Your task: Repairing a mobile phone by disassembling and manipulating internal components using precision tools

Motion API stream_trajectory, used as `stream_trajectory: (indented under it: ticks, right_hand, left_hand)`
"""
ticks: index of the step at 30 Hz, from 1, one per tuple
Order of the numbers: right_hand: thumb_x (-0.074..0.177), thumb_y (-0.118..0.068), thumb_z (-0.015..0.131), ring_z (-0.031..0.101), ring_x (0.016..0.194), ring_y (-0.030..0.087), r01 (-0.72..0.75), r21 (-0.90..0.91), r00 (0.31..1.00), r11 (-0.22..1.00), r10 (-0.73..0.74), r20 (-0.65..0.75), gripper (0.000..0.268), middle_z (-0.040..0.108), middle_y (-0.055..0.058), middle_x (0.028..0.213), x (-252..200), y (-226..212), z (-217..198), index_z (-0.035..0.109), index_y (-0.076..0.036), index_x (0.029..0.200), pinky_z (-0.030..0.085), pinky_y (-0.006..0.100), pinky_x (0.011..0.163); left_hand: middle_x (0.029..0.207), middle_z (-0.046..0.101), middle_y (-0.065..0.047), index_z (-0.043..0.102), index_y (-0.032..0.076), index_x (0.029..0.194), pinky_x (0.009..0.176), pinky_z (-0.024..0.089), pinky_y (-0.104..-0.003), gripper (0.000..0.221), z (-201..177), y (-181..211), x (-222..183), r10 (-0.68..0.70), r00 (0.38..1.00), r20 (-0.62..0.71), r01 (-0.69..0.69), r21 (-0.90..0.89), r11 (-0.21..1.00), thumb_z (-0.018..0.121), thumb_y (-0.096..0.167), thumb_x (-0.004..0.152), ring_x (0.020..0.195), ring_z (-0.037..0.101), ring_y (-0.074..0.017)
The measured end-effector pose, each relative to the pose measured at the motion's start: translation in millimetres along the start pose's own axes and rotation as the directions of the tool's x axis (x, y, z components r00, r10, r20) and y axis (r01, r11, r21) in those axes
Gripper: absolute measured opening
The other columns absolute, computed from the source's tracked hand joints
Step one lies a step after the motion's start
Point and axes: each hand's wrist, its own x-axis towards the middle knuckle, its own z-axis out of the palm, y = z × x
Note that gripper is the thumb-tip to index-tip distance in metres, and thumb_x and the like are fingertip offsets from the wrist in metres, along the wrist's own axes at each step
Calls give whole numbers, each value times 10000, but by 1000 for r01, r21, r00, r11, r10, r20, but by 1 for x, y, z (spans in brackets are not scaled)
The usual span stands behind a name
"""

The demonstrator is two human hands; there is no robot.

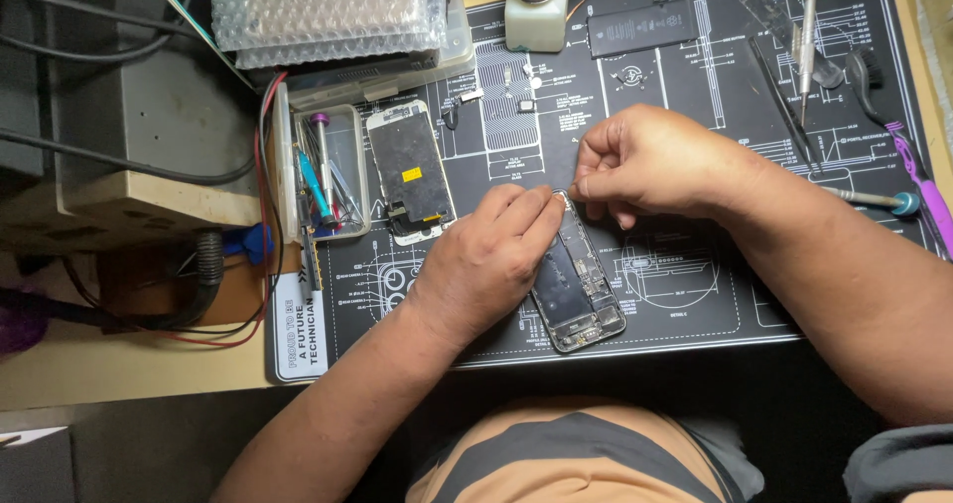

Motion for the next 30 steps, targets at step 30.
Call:
stream_trajectory:
  ticks: [30]
  right_hand:
    - [1106,-144,749,560,773,21,13,-423,645,906,-331,-689,59,677,-23,843,-64,30,-110,762,-87,1104,417,206,689]
  left_hand:
    - [1096,648,-67,670,49,1157,626,526,-403,303,-16,-3,5,-43,997,71,57,-196,979,662,102,859,865,578,-277]
